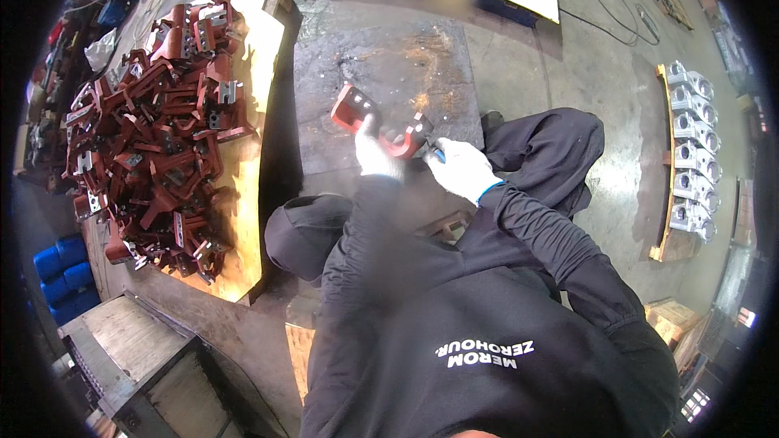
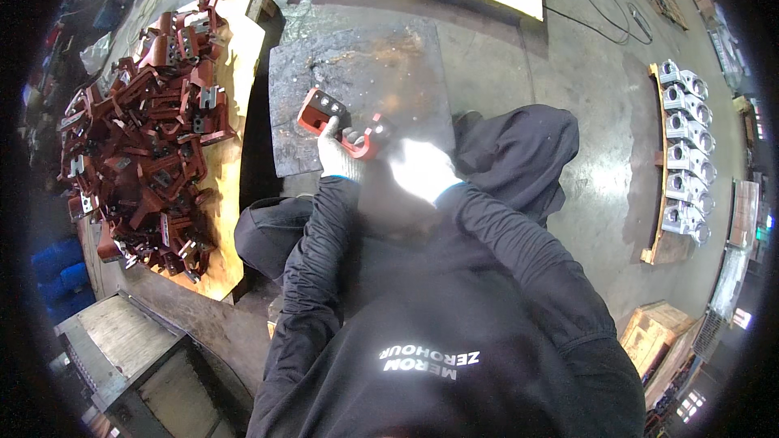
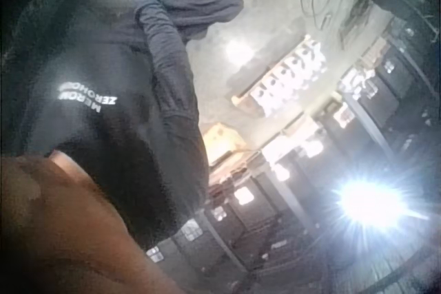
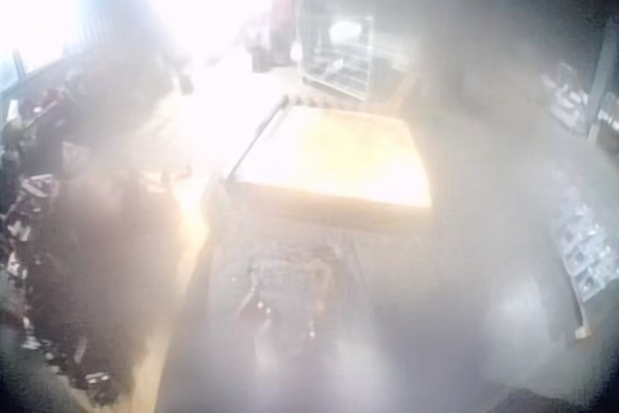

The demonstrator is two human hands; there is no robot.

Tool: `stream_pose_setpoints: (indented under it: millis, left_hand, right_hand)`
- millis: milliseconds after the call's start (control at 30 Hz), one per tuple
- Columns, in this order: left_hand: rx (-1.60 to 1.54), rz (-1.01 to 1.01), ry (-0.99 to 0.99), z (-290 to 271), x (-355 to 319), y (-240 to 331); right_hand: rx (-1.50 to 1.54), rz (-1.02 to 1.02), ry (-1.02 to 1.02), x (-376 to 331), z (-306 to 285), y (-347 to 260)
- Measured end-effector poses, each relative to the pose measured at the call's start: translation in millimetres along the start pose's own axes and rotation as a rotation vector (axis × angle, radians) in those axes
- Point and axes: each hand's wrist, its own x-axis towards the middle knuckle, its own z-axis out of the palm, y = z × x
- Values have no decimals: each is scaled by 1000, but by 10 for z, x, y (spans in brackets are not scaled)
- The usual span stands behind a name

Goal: The person sits on the floor and repeatedly picks up red metal brackets from a pile. They use a handheld grinding tool to smooth the edges of each bracket, then place the finished piece on a wooden pallet. The process is repeated for multiple items.

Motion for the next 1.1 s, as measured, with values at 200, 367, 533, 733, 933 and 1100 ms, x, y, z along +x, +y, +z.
stream_pose_setpoints:
  millis: [200, 367, 533, 733, 933, 1100]
  left_hand:
    - [18, 3, -37, 19, -56, -14]
    - [100, 16, 160, -122, 149, -120]
    - [118, 135, 103, -274, 260, -266]
    - [244, 237, 143, -197, 183, -355]
    - [333, 302, 146, -331, 326, -347]
    - [304, 288, 88, -283, 182, -250]
  right_hand:
    - [-18, 24, -30, 12, 4, -16]
    - [-97, -4, -100, 57, 51, 18]
    - [-133, 32, -150, 69, 57, -29]
    - [-156, 18, -142, 112, 200, 139]
    - [-98, -93, -124, 194, 135, 160]
    - [46, -90, -248, 257, -298, 37]
